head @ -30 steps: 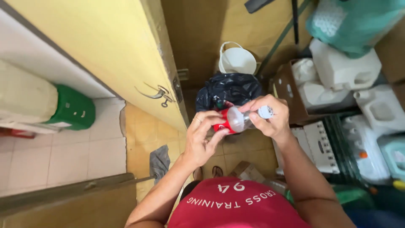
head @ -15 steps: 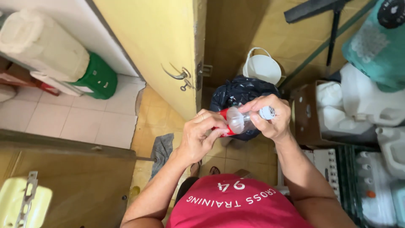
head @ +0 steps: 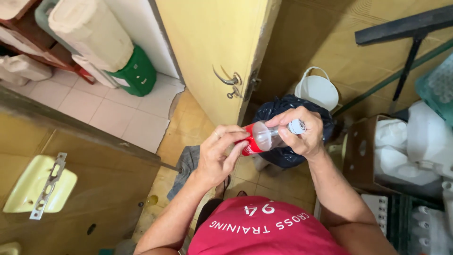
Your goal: Sorting and preparing plastic bottles by removing caps and labels
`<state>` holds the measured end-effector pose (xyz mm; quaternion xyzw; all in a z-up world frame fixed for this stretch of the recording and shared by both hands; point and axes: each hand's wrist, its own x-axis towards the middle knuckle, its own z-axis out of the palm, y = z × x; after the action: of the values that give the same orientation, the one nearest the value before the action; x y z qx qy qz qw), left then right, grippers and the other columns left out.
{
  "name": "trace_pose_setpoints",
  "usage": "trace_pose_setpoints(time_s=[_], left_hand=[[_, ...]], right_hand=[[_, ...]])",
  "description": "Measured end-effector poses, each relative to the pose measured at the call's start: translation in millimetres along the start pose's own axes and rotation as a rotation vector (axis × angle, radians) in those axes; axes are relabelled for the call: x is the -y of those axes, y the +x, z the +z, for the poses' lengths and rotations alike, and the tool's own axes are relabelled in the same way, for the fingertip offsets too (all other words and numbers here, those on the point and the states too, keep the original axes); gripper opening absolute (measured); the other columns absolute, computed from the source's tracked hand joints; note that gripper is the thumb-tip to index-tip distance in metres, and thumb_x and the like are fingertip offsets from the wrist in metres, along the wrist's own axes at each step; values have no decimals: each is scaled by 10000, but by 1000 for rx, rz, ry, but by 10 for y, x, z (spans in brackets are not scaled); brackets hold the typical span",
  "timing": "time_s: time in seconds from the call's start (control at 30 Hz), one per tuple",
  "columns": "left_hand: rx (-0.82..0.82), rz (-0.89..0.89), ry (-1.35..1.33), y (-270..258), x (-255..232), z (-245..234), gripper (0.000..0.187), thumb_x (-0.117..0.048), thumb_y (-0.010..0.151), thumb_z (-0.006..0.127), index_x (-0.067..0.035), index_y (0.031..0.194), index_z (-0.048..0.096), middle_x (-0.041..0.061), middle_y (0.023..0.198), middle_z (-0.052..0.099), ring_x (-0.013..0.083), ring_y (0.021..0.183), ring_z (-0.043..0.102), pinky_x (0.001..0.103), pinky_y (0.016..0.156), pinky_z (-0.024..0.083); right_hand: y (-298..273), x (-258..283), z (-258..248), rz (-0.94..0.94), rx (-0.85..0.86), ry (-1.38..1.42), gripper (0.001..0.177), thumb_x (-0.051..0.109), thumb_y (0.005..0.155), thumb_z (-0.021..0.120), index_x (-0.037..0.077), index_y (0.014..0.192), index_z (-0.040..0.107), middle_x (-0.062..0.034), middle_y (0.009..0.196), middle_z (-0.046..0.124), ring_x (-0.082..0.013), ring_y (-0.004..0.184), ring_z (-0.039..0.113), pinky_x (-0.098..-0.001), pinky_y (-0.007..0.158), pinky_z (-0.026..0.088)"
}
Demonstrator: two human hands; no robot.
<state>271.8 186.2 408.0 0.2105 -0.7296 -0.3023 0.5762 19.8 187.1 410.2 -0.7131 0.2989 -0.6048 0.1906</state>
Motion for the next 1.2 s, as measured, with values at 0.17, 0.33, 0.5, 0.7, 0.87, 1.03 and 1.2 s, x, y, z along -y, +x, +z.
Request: trace_pose_setpoints(time_s=[0.17,0.33,0.5,0.7,0.87,1.03,1.2], left_hand=[[197,138,228,130,-53,-176,6,-18,1001,762,-16,999,767,142,965,742,360,894,766,432,767,655],[343,320,498,215,123,-332,60,-22,963,724,7,939,677,166,893,646,350,816,698,428,706,615],[460,477,636,212,320,-464,103,-74,983,628,-1,915,605,164,851,562,351,758,635,424,682,568],[495,536,707,73,477,-648,277,-200,1106,537,11,932,585,172,878,526,371,799,608,444,764,555],[418,254,421,50,389,-749,207,-193,1100,629,12,1078,620,202,985,580,429,922,664,487,783,580],[295,175,232,37,320,-713,327,-242,1057,746,-23,1297,715,197,1260,719,413,1131,733,494,909,625],[265,367,371,-92,722,-700,329,-225,1165,502,-106,1025,774,84,1047,742,278,842,707,361,743,595]], right_hand=[[83,-33,139,7,36,-17,243,259,979,763,49,894,678,-121,835,837,-128,583,695,-203,523,488],[239,38,330,25,48,-14,234,259,977,757,44,909,694,-115,830,835,-116,568,660,-215,507,465],[270,-188,474,41,49,23,244,267,987,742,37,918,696,-106,823,828,-83,554,621,-195,490,432],[352,-301,541,148,101,105,224,195,983,746,-26,959,723,-133,791,809,-96,479,650,-199,428,487],[390,-314,585,181,122,207,247,188,951,769,-52,953,710,-163,823,818,-99,476,670,-209,415,512],[501,-347,589,181,157,229,249,175,950,769,-70,970,728,-150,760,787,-112,470,663,-210,421,515],[486,-490,647,178,178,203,239,172,945,776,-63,964,739,-148,751,788,-115,467,662,-217,415,513]])
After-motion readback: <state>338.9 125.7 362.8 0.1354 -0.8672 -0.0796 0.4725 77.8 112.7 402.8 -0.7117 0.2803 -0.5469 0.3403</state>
